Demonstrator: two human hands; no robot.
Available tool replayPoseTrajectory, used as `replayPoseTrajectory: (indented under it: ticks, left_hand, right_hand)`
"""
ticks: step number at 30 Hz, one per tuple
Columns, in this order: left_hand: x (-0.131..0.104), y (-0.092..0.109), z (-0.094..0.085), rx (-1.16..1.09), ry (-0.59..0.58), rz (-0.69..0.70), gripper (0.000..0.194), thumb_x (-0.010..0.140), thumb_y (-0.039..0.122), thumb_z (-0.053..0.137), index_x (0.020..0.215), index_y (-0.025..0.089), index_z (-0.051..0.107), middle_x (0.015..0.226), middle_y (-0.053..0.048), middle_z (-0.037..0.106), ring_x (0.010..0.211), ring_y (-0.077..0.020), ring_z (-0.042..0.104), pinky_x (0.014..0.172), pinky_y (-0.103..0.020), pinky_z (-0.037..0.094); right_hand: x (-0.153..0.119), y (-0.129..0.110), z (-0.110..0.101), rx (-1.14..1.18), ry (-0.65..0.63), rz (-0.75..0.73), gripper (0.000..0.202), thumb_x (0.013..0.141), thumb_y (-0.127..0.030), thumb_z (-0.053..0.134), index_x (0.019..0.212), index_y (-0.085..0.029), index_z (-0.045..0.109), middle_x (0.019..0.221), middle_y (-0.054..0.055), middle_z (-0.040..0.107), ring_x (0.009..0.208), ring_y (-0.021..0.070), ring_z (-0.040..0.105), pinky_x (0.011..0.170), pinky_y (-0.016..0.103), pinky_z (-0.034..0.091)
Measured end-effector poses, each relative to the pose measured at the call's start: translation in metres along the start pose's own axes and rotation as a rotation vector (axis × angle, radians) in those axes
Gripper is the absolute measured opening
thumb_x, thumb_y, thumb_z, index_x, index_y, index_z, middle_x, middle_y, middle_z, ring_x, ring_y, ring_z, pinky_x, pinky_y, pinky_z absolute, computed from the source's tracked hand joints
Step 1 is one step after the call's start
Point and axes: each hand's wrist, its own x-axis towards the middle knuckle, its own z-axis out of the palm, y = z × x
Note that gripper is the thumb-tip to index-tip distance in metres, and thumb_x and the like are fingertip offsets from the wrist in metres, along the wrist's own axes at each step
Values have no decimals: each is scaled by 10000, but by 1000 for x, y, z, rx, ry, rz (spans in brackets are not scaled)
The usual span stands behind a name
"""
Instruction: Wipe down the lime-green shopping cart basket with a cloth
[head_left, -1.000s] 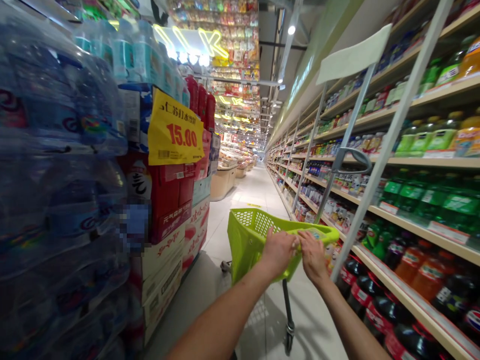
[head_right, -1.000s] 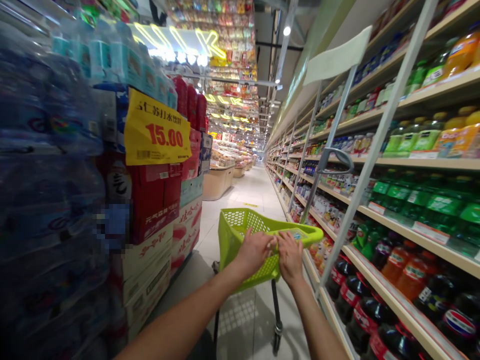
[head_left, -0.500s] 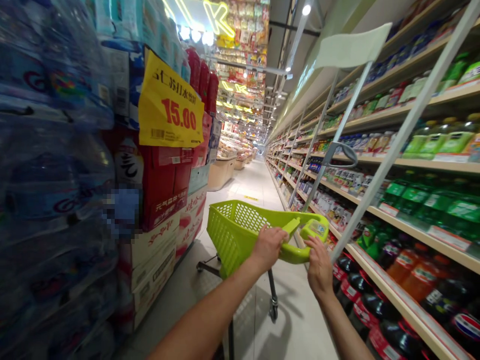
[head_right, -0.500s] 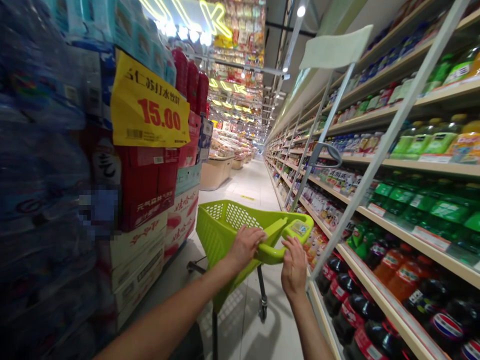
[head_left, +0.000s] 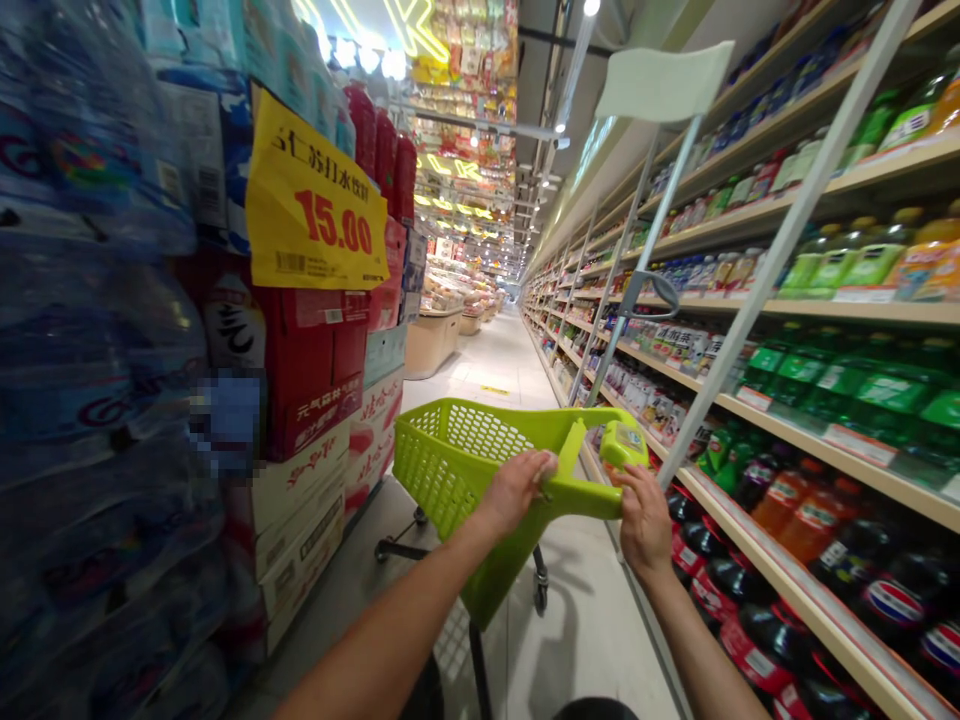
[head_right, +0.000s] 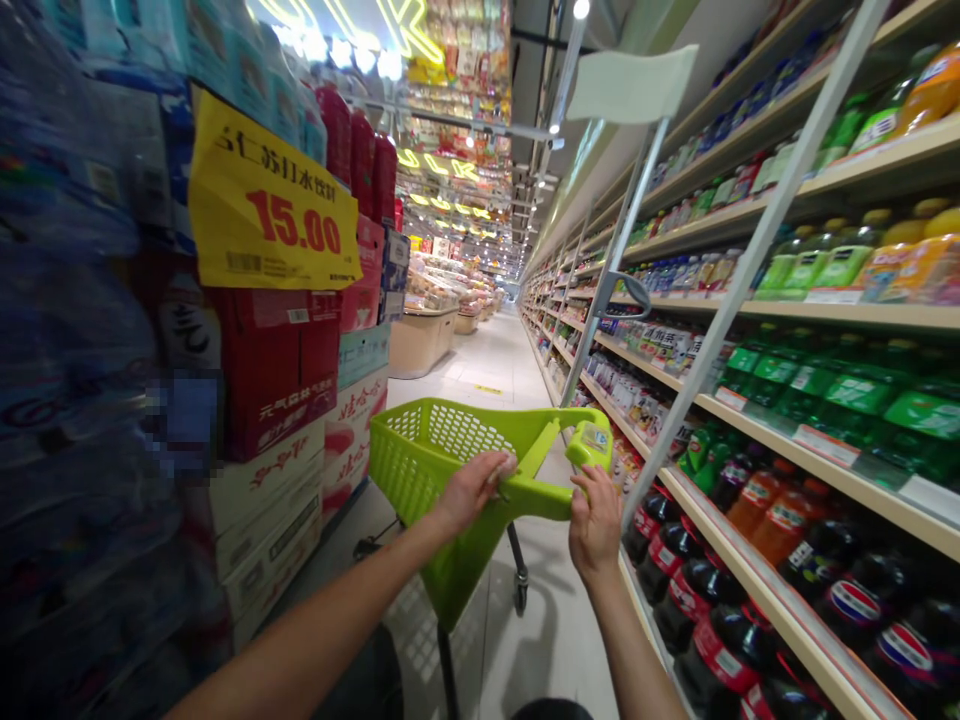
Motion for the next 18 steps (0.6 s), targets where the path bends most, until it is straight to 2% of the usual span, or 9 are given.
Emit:
replayPoseTrajectory:
  ticks: [2, 4, 6, 8, 10, 12, 16, 18]
  left_hand:
    - [-6, -17, -7, 11, 65, -98, 412, 745, 35, 383, 1117, 158, 510, 1128, -89, 571, 1045, -170, 523, 909, -364, 456]
    - [-7, -18, -4, 11, 97, -136, 438, 726, 7, 362, 1108, 162, 511, 1112, -82, 574, 1023, -160, 533, 876, -348, 479]
    - [-3, -3, 9, -8, 49, -67, 468, 707, -6, 386, 1111, 192, 513, 1135, -55, 568, 1054, -148, 515, 923, -333, 449]
    - [3, 14, 22, -28, -33, 61, 501, 701, -3, 415, 1147, 210, 494, 1189, -47, 542, 1104, -151, 483, 979, -337, 399]
    - [7, 21, 28, -35, -85, 131, 529, 697, 0, 434, 1183, 203, 469, 1220, -58, 522, 1124, -163, 468, 993, -341, 384]
    - [5, 11, 25, -25, -81, 82, 529, 688, -5, 442, 1178, 190, 477, 1204, -63, 535, 1113, -170, 478, 985, -342, 390]
    - [-3, -24, 10, 30, 50, -162, 491, 691, -16, 416, 1123, 194, 518, 1136, -58, 572, 1048, -165, 521, 944, -364, 424]
    - [-1, -23, 12, 33, 58, -154, 487, 698, -19, 400, 1118, 198, 517, 1126, -53, 574, 1045, -159, 519, 941, -369, 424]
  right_hand:
    - [1, 5, -2, 23, 10, 21, 337, 839, -367, 323, 859, -166, 594, 1054, 114, 582, 1109, 258, 457, 937, 473, 338]
    - [1, 10, -3, 49, 30, 48, 342, 834, -372, 320, 858, -167, 592, 1069, 113, 573, 1110, 257, 456, 945, 471, 333]
    - [1, 15, -3, 68, 57, 73, 352, 828, -378, 317, 840, -161, 593, 1074, 119, 569, 1108, 262, 457, 951, 472, 326]
    - [2, 19, -5, 65, 63, 81, 361, 826, -380, 312, 823, -157, 596, 1073, 125, 571, 1112, 265, 457, 950, 468, 327]
    - [2, 19, -9, 10, 40, 66, 368, 830, -373, 306, 824, -157, 605, 1067, 125, 581, 1103, 264, 468, 932, 462, 340]
    - [3, 15, -14, -99, 14, 25, 366, 838, -350, 302, 836, -162, 616, 1065, 120, 591, 1104, 266, 471, 921, 469, 334]
    - [3, -7, -14, -264, -49, -139, 314, 843, -291, 329, 863, -192, 627, 1047, 80, 620, 1098, 256, 479, 954, 493, 250]
    - [3, -16, -9, -286, -72, -168, 276, 831, -279, 366, 856, -198, 629, 965, 63, 647, 1019, 240, 525, 941, 476, 262]
